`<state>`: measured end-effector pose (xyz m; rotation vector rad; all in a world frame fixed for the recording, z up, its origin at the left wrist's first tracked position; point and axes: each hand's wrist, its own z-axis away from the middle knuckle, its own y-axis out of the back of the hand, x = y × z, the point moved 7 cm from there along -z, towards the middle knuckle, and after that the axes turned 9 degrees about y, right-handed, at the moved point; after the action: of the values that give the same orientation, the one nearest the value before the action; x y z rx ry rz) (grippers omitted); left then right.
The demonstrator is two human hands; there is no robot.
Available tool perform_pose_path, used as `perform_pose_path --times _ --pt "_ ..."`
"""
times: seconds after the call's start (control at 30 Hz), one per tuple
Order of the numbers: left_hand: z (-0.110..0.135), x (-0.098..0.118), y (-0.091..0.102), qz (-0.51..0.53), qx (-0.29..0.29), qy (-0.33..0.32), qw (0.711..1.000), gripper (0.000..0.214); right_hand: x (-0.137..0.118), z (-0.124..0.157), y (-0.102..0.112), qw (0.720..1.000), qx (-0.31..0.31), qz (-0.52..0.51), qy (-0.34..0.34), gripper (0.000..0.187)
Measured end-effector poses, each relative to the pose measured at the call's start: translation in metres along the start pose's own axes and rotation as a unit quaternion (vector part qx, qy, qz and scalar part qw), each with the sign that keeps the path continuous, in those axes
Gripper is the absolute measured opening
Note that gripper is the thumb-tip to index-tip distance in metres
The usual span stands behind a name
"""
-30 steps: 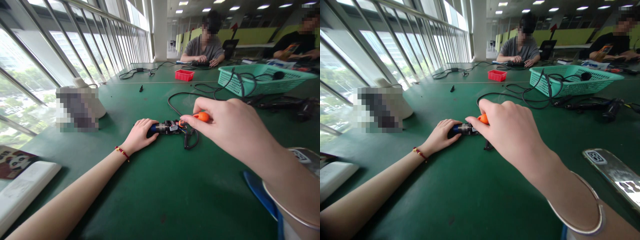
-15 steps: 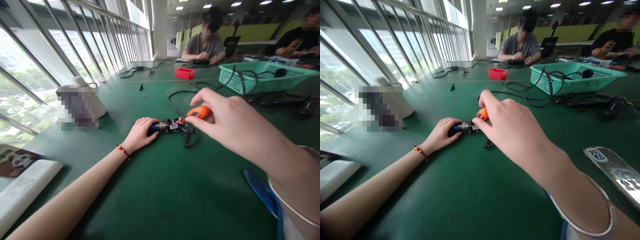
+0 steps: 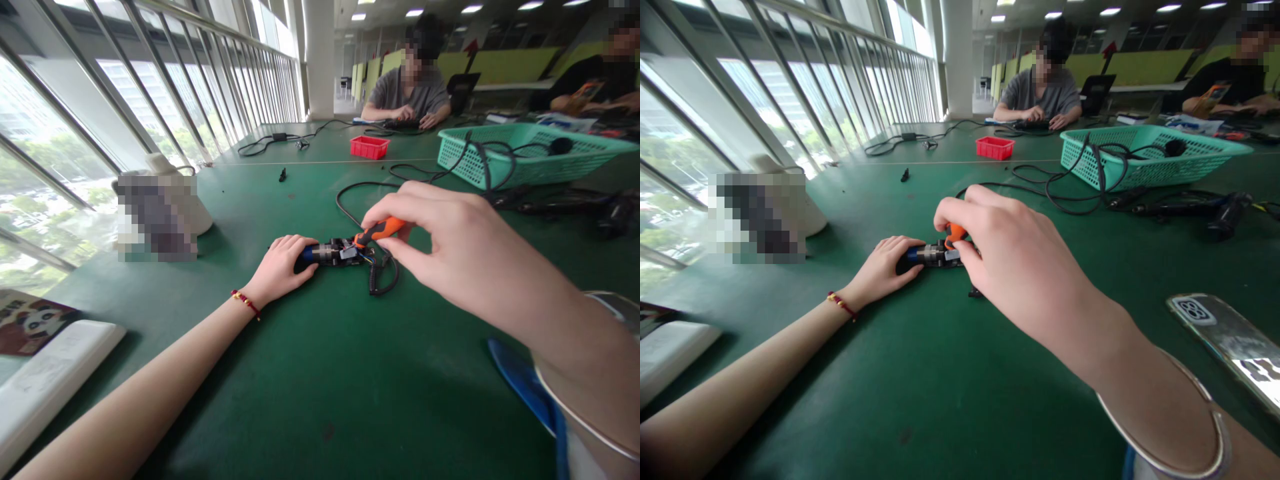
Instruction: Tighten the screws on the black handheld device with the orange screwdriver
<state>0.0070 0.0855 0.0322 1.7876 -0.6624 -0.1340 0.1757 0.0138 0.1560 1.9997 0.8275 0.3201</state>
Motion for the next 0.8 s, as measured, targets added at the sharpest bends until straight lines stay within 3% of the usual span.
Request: perform_pose_path --times 0.07,0.2,0.27,0.4,0.53,0.6,0.73,0.8 --pt "0.0 0.0 0.0 -0.001 -0.002 0.001 1.0 0.034 0.006 0.002 -0.002 0.999 -0.022 -0.002 -0.035 0.007" --pt "0.0 0.001 0.0 -0.001 -0.003 0.001 1.0 0.033 0.018 0.003 -0.002 0.994 -0.01 0.025 -0.105 0.028" --pt "0.0 0.0 0.0 0.0 -0.002 0.001 1.0 0.033 0.019 0.002 -0.002 0.994 -0.005 0.026 -0.102 0.027" --pt "0.0 -0.001 -0.001 0.001 -0.004 0.004 1.0 0.034 0.012 0.0 -0.005 0.998 -0.028 -0.03 -0.045 0.008" --pt "0.0 0.0 -0.001 0.002 -0.002 0.002 1.0 0.034 0.004 0.002 -0.007 0.997 -0.06 -0.038 0.001 0.01" --pt "0.0 0.0 0.0 0.003 -0.001 0.0 1.0 0.034 0.006 0.003 -0.008 0.997 -0.065 -0.021 -0.027 0.01" --pt "0.0 0.0 0.0 0.001 0.0 -0.001 1.0 0.034 0.019 0.003 -0.006 0.994 -0.044 0.028 -0.096 0.029" --pt "0.0 -0.001 0.0 0.0 0.001 0.0 1.0 0.034 0.024 0.002 -0.005 0.993 -0.035 0.032 -0.107 0.027"
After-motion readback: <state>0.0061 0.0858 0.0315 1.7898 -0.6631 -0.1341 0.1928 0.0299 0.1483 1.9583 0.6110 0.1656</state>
